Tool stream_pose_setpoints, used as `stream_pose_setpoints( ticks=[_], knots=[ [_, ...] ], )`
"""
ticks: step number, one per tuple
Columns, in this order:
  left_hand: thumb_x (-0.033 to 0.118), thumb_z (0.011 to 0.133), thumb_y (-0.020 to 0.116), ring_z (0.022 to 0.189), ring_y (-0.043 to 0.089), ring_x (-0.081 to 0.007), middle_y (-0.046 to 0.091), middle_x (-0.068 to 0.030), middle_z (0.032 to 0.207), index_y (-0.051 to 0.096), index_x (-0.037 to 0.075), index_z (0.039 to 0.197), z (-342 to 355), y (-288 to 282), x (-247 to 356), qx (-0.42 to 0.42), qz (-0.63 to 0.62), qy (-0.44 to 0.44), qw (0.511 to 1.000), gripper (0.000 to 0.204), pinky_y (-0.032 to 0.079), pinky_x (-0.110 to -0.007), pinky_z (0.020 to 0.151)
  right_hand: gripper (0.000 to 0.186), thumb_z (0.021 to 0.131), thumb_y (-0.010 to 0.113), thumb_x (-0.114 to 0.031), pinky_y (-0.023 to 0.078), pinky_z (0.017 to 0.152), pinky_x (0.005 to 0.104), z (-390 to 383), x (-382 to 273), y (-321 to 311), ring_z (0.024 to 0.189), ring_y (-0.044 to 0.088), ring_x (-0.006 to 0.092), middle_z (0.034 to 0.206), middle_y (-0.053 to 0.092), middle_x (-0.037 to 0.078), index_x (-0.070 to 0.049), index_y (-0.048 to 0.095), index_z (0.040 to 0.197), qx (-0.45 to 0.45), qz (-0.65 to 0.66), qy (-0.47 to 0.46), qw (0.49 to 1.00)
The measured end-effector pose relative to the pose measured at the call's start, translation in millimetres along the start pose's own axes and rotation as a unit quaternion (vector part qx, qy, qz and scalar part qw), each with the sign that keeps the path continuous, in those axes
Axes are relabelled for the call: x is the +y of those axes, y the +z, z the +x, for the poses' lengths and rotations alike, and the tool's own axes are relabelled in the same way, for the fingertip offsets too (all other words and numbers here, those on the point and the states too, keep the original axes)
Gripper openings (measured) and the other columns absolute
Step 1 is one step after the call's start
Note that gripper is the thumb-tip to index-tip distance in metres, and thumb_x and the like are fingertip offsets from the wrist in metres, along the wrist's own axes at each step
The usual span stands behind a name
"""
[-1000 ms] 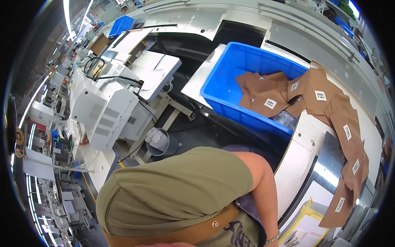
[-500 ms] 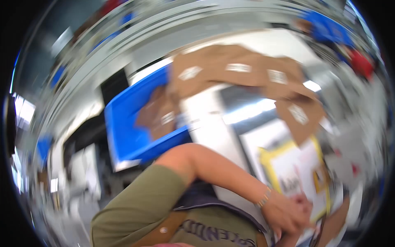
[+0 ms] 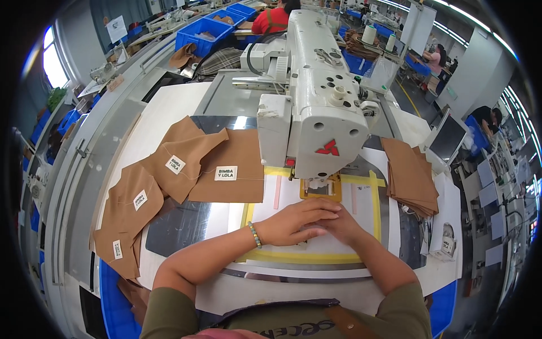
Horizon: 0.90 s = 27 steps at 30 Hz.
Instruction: Sewing brand labels onto rectangular brown leather components using an industrial sewing machine.
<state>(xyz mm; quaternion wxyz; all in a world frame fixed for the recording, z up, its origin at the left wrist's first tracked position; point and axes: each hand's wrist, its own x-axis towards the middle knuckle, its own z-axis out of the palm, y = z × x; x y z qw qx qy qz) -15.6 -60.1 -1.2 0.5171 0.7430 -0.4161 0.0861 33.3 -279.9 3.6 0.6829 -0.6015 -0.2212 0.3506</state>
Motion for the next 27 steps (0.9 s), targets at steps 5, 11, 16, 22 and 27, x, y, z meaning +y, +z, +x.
stream_pose_setpoints(
  ticks=[5,11,16,22,27],
  knots=[
    [0.022,0.109,0.066,0.152,0.049,-0.0359,0.055,-0.0142,0.162,0.06,0.005,0.15,-2.9,-2.3,2.5,-0.004,-0.02,-0.017,1.0,0.045,0.04,-0.049,0.127,0.038,0.096,0.073,-0.001,0.057,0.101,0.034,-0.1,-5.2,-2.1,0.118,0.071,0.0211,0.128,0.072,0.011,0.001,0.067,0.133,0.024,-0.113,0.021,0.993],
    [0.027,0.109,0.066,0.154,0.046,-0.0376,0.052,-0.0163,0.163,0.058,0.004,0.152,-4.0,-0.1,5.2,-0.004,-0.01,0.01,1.0,0.049,0.039,-0.051,0.127,0.034,0.101,0.071,-0.006,0.057,0.102,0.0358,-1.7,4.4,1.1,0.119,0.07,0.021,0.129,0.073,0.011,0.0,0.068,0.134,0.043,-0.066,0.006,0.997],
    [0.033,0.108,0.067,0.154,0.043,-0.0417,0.048,-0.0214,0.165,0.055,0.003,0.155,-1.9,1.4,4.3,-0.02,0.025,0.038,0.999,0.057,0.037,-0.053,0.127,0.028,0.104,0.069,-0.012,0.057,0.105,0.0379,1.4,8.2,1.5,0.12,0.07,0.0218,0.13,0.074,0.012,-0.001,0.07,0.13,0.066,-0.102,-0.004,0.993],
    [0.039,0.105,0.071,0.154,0.042,-0.0432,0.044,-0.0241,0.167,0.052,0.003,0.157,-4.5,5.5,1.4,-0.024,0.005,0.059,0.998,0.066,0.038,-0.054,0.126,0.026,0.105,0.071,-0.022,0.056,0.105,0.0429,6.3,9.3,-4.3,0.119,0.069,0.0277,0.126,0.073,0.014,-0.003,0.073,0.121,-0.006,-0.251,-0.119,0.961],
    [0.046,0.104,0.069,0.154,0.041,-0.0453,0.039,-0.0262,0.17,0.052,0.003,0.157,-3.2,0.5,3.3,-0.04,0.014,0.079,0.996,0.07,0.039,-0.055,0.125,0.019,0.1,0.076,-0.016,0.056,0.103,0.0432,7.4,7.7,-4.7,0.117,0.069,0.0282,0.124,0.073,0.013,-0.004,0.073,0.114,-0.041,-0.191,-0.109,0.975]
  ],
)
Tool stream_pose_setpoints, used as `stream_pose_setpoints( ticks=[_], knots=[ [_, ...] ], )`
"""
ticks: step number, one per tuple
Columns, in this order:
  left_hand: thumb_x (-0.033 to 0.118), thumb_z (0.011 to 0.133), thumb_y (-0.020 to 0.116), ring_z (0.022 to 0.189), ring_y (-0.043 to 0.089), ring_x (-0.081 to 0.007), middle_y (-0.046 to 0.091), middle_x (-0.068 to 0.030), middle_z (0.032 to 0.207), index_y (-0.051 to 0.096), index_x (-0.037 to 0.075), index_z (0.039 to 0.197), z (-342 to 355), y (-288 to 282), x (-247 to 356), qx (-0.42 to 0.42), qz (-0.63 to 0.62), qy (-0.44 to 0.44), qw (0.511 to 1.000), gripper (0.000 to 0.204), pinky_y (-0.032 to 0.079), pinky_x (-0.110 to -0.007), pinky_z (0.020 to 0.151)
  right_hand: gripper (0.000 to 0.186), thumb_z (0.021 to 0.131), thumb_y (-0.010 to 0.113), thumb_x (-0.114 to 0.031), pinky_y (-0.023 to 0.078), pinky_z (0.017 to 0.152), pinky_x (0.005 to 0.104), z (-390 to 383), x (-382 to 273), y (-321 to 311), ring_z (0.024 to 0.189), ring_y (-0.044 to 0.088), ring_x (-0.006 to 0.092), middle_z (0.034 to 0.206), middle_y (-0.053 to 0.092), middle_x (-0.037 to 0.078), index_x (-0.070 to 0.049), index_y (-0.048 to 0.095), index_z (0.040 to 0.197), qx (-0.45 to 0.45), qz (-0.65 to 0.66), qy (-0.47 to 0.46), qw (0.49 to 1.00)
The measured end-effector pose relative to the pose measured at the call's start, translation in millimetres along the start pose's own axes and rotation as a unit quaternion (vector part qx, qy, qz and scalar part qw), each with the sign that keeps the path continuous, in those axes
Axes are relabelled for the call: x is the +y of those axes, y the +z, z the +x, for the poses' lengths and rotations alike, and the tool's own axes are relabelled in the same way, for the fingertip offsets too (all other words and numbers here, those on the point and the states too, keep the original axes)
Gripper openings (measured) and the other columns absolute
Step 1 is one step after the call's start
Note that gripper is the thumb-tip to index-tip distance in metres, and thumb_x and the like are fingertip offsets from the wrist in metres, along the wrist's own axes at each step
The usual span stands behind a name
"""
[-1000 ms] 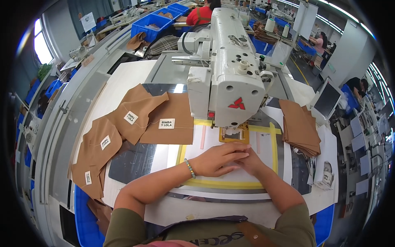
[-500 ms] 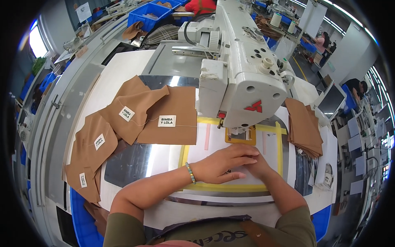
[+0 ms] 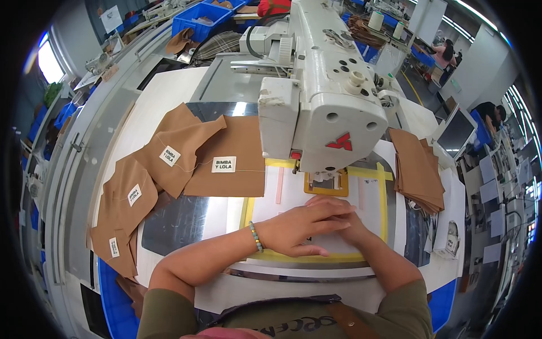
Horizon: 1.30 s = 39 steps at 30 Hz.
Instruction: Sewing brand labels onto rectangular brown leather components using an industrial sewing machine.
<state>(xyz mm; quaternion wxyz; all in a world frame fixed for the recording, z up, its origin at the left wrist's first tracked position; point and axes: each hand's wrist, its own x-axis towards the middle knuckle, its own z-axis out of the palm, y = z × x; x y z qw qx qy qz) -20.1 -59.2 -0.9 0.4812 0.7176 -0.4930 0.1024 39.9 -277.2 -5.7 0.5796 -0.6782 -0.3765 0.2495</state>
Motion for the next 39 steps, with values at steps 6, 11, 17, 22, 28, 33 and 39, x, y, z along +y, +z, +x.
stream_pose_setpoints(
  ticks=[6,11,17,22,28,33,39],
  knots=[
    [0.05,0.106,0.066,0.15,0.044,-0.0466,0.027,-0.0276,0.177,0.053,0.002,0.156,0.5,-7.9,7.7,-0.018,-0.004,-0.025,1.0,0.071,0.041,-0.054,0.123,0.029,0.106,0.07,-0.017,0.056,0.102,0.0336,-2.2,-0.2,6.9,0.117,0.067,0.0162,0.129,0.07,0.006,-0.006,0.066,0.132,0.013,0.122,0.078,0.989],
    [0.053,0.104,0.068,0.139,0.05,-0.042,0.025,-0.0259,0.178,0.056,0.004,0.155,1.0,-7.0,9.8,-0.026,-0.002,-0.04,0.999,0.072,0.044,-0.052,0.119,0.024,0.109,0.066,-0.016,0.055,0.102,0.0316,-2.5,0.0,9.6,0.114,0.068,0.0146,0.126,0.07,0.005,-0.006,0.066,0.131,0.021,0.134,0.09,0.987],
    [0.053,0.103,0.069,0.133,0.052,-0.0385,0.026,-0.0245,0.178,0.056,0.005,0.156,0.3,-4.1,8.6,-0.016,0.029,-0.025,0.999,0.073,0.046,-0.051,0.116,0.027,0.109,0.067,-0.016,0.055,0.102,0.0317,-4.3,-3.6,15.0,0.116,0.067,0.0145,0.129,0.068,0.005,-0.006,0.064,0.134,0.033,0.105,0.084,0.99],
    [0.052,0.103,0.069,0.133,0.053,-0.0389,0.026,-0.0245,0.178,0.056,0.007,0.157,-1.7,-1.2,6.4,-0.025,0.01,-0.033,0.999,0.072,0.046,-0.05,0.117,0.029,0.108,0.067,-0.016,0.056,0.101,0.0331,-7.9,-6.9,12.6,0.117,0.067,0.0154,0.13,0.068,0.006,-0.006,0.064,0.136,0.043,0.065,0.075,0.994],
    [0.05,0.104,0.07,0.139,0.051,-0.0398,0.027,-0.0235,0.178,0.053,0.006,0.159,-1.3,0.0,0.9,-0.024,0.04,-0.02,0.999,0.072,0.043,-0.051,0.121,0.03,0.107,0.067,-0.014,0.056,0.102,0.0334,-5.1,0.7,3.6,0.118,0.067,0.0169,0.132,0.068,0.007,-0.005,0.064,0.136,0.039,0.078,0.108,0.99],
    [0.046,0.104,0.07,0.15,0.042,-0.043,0.028,-0.0233,0.177,0.05,0.006,0.16,-1.2,1.9,1.1,-0.022,0.036,-0.011,0.999,0.071,0.039,-0.054,0.125,0.027,0.113,0.059,-0.022,0.055,0.105,0.0356,-4.6,1.7,-2.7,0.12,0.066,0.0173,0.131,0.068,0.006,-0.006,0.064,0.135,-0.014,0.116,0.084,0.99],
    [0.046,0.105,0.07,0.159,0.034,-0.046,0.031,-0.0254,0.175,0.047,0.004,0.162,-0.6,-0.3,2.6,-0.041,0.016,-0.043,0.998,0.075,0.034,-0.056,0.129,0.025,0.106,0.07,-0.012,0.056,0.106,0.0372,-5.8,-2.9,1.6,0.119,0.068,0.0219,0.131,0.071,0.01,-0.005,0.069,0.13,0.04,0.127,0.122,0.984]
  ],
)
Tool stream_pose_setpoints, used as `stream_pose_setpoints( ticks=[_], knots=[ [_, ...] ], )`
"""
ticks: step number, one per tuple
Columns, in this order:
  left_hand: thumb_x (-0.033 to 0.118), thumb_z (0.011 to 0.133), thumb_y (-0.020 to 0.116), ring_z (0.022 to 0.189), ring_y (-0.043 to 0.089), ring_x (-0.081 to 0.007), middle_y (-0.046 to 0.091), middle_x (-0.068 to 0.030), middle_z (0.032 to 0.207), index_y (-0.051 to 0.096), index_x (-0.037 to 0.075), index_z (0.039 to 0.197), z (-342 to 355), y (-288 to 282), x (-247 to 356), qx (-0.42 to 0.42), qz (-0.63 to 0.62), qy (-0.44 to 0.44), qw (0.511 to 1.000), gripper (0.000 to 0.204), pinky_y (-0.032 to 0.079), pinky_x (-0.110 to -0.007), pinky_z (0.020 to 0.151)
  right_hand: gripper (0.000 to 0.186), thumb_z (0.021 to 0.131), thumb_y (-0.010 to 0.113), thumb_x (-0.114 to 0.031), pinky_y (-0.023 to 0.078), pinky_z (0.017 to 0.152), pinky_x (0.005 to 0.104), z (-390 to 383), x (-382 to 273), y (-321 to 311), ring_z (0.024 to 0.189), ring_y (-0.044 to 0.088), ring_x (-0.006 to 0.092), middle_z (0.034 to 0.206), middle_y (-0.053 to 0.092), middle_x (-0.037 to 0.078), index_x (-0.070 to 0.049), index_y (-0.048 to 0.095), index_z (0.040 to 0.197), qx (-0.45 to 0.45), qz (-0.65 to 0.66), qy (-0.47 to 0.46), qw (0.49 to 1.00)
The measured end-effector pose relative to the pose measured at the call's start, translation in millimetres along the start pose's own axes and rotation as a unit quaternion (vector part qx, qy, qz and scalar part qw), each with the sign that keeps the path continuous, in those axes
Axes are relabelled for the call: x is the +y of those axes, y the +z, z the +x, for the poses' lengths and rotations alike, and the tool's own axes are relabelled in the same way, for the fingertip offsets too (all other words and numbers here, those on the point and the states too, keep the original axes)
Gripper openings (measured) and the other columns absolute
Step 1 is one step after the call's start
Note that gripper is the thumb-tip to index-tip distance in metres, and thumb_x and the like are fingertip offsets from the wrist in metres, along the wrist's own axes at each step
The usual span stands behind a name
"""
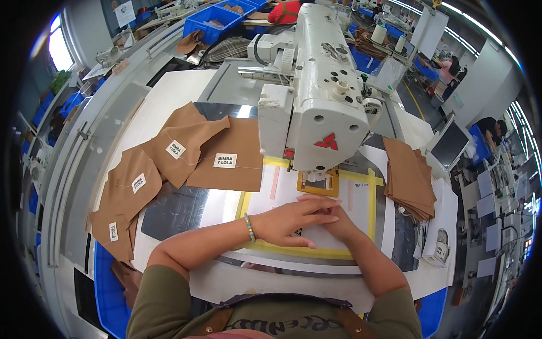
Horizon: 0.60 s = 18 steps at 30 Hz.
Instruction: Sewing brand labels onto rectangular brown leather components using an industrial sewing machine.
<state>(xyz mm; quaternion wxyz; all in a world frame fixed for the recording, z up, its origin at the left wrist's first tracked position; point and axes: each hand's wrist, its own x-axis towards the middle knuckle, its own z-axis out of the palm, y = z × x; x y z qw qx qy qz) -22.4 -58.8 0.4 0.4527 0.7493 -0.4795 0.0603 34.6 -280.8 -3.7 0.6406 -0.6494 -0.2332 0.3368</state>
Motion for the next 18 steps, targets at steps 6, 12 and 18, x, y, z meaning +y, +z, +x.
stream_pose_setpoints(
  ticks=[6,12,18],
  knots=[
    [0.044,0.104,0.07,0.16,0.033,-0.0448,0.032,-0.0266,0.174,0.038,0.001,0.167,4.2,4.6,2.7,-0.001,0.022,0.039,0.999,0.083,0.032,-0.054,0.13,0.023,0.103,0.07,-0.019,0.054,0.105,0.0394,3.7,-7.1,-5.3,0.117,0.07,0.0238,0.126,0.074,0.011,-0.001,0.074,0.118,-0.076,-0.144,-0.13,0.978],
    [0.042,0.103,0.072,0.161,0.031,-0.0426,0.031,-0.0258,0.175,0.035,0.004,0.17,3.5,6.9,5.4,-0.016,0.008,0.013,1.0,0.085,0.033,-0.054,0.13,0.017,0.103,0.071,-0.019,0.055,0.101,0.0388,-4.4,-9.7,-5.0,0.114,0.07,0.0227,0.124,0.073,0.01,-0.002,0.072,0.107,-0.041,-0.124,-0.093,0.987],
    [0.042,0.102,0.074,0.161,0.032,-0.043,0.033,-0.0256,0.174,0.038,0.006,0.169,6.0,1.3,6.0,-0.026,0.014,0.005,1.0,0.084,0.033,-0.053,0.129,0.017,0.106,0.069,-0.021,0.054,0.102,0.0381,-4.2,-15.8,-5.0,0.119,0.067,0.0208,0.129,0.071,0.009,-0.004,0.071,0.108,-0.027,-0.129,-0.044,0.99]
  ],
)
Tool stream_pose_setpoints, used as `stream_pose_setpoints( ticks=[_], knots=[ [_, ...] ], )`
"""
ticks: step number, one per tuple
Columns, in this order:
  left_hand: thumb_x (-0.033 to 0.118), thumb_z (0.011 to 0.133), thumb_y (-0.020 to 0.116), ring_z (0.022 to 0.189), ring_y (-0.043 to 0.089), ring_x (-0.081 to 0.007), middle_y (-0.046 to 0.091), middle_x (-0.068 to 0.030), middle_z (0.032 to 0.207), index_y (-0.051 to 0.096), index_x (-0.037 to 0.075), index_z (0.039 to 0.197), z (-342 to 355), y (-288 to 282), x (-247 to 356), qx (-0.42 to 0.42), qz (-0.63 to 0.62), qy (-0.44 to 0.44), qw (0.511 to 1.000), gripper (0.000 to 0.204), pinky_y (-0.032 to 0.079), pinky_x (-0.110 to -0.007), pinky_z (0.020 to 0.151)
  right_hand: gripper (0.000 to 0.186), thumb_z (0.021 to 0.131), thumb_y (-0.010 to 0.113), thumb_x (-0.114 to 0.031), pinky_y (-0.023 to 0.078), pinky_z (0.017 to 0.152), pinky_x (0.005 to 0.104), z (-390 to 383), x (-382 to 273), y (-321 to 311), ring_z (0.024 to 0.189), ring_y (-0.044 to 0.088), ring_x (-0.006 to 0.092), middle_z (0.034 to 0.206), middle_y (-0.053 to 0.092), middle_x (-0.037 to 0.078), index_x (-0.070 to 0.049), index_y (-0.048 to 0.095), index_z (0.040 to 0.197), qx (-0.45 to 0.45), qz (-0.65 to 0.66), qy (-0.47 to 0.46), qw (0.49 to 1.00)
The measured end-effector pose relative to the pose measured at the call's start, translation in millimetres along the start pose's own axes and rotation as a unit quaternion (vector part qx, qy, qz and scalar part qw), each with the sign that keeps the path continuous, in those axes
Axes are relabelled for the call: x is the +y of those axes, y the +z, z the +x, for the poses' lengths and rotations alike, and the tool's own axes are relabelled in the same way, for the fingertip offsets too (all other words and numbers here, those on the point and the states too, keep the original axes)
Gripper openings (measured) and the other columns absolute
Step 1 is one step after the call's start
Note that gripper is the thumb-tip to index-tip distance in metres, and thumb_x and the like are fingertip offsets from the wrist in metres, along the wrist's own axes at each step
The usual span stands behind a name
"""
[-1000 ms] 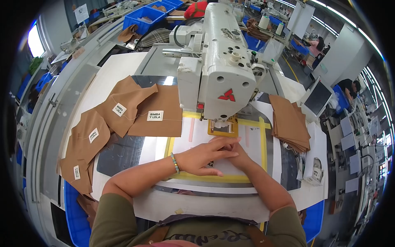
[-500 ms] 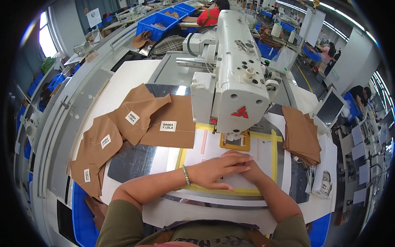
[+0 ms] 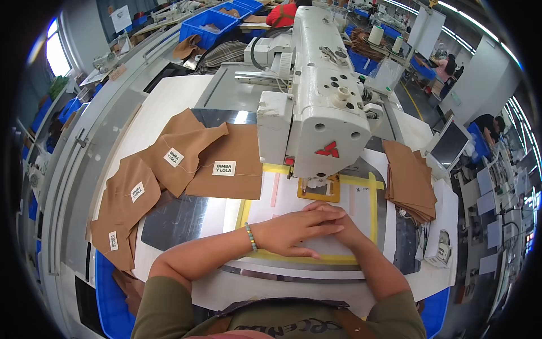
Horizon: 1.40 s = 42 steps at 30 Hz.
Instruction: Sewing brand labels onto rectangular brown leather components using an industrial sewing machine.
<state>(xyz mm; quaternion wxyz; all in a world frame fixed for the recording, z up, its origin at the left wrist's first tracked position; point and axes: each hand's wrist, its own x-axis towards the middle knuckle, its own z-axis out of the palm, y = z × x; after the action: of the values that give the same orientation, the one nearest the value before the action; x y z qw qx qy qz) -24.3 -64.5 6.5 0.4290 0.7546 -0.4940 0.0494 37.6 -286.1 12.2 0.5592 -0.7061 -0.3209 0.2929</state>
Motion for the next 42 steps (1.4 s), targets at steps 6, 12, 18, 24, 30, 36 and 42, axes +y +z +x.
stream_pose_setpoints(
  ticks=[6,12,18,24,30,36,42],
  knots=[
    [0.044,0.102,0.073,0.161,0.032,-0.0437,0.034,-0.0265,0.173,0.039,0.005,0.169,-2.7,-2.2,-1.9,0.003,0.025,0.003,1.0,0.084,0.034,-0.053,0.13,0.019,0.105,0.071,-0.02,0.054,0.107,0.0391,-1.2,-4.7,4.1,0.121,0.068,0.0237,0.132,0.071,0.011,-0.005,0.071,0.117,0.019,0.056,0.006,0.998],
    [0.046,0.104,0.071,0.16,0.033,-0.0449,0.034,-0.0268,0.172,0.039,0.006,0.169,-3.4,-1.1,-0.6,0.002,0.002,0.0,1.0,0.083,0.035,-0.054,0.129,0.029,0.103,0.07,-0.02,0.052,0.112,0.0417,2.1,-2.8,-3.9,0.128,0.067,0.0273,0.138,0.071,0.012,-0.006,0.074,0.128,-0.04,-0.026,-0.052,0.997],
    [0.046,0.103,0.073,0.16,0.034,-0.0446,0.033,-0.0261,0.173,0.038,0.007,0.17,-1.8,-0.4,2.6,0.011,0.002,0.012,1.0,0.085,0.035,-0.054,0.129,0.027,0.103,0.07,-0.019,0.053,0.111,0.0426,1.4,1.8,-5.3,0.129,0.068,0.0284,0.137,0.07,0.014,-0.005,0.075,0.126,-0.056,0.026,-0.04,0.997],
    [0.047,0.101,0.074,0.161,0.033,-0.0458,0.03,-0.0275,0.175,0.039,0.007,0.169,-1.8,-4.5,1.6,0.034,0.002,0.048,0.998,0.087,0.032,-0.056,0.129,0.028,0.107,0.066,-0.022,0.053,0.111,0.0409,2.7,2.3,-1.9,0.129,0.067,0.0267,0.138,0.07,0.013,-0.003,0.074,0.128,-0.047,0.06,-0.043,0.996],
    [0.05,0.1,0.074,0.158,0.037,-0.0467,0.02,-0.0305,0.177,0.042,0.007,0.169,-2.5,-8.3,3.2,0.051,0.021,0.044,0.998,0.087,0.033,-0.054,0.13,0.035,0.112,0.058,-0.021,0.055,0.109,0.0371,-4.0,-0.7,3.0,0.126,0.069,0.0228,0.135,0.072,0.01,0.0,0.07,0.136,-0.024,0.133,0.027,0.99],
    [0.052,0.099,0.075,0.158,0.035,-0.0444,0.008,-0.0281,0.18,0.041,0.009,0.17,-5.3,-9.5,4.2,0.045,-0.002,0.019,0.999,0.089,0.038,-0.05,0.128,0.033,0.105,0.066,-0.006,0.056,0.103,0.0342,-9.8,-1.9,4.6,0.115,0.072,0.0198,0.126,0.075,0.01,0.003,0.067,0.136,-0.004,-0.019,0.044,0.999],
    [0.048,0.099,0.077,0.157,0.034,-0.0476,0.011,-0.0286,0.179,0.042,0.009,0.169,-2.1,-3.3,3.9,0.041,-0.019,0.025,0.999,0.088,0.038,-0.055,0.127,0.033,0.099,0.072,-0.002,0.057,0.104,0.0356,-11.1,-1.1,6.0,0.116,0.071,0.022,0.124,0.073,0.011,0.002,0.066,0.131,0.018,0.023,0.021,0.999]
  ],
)
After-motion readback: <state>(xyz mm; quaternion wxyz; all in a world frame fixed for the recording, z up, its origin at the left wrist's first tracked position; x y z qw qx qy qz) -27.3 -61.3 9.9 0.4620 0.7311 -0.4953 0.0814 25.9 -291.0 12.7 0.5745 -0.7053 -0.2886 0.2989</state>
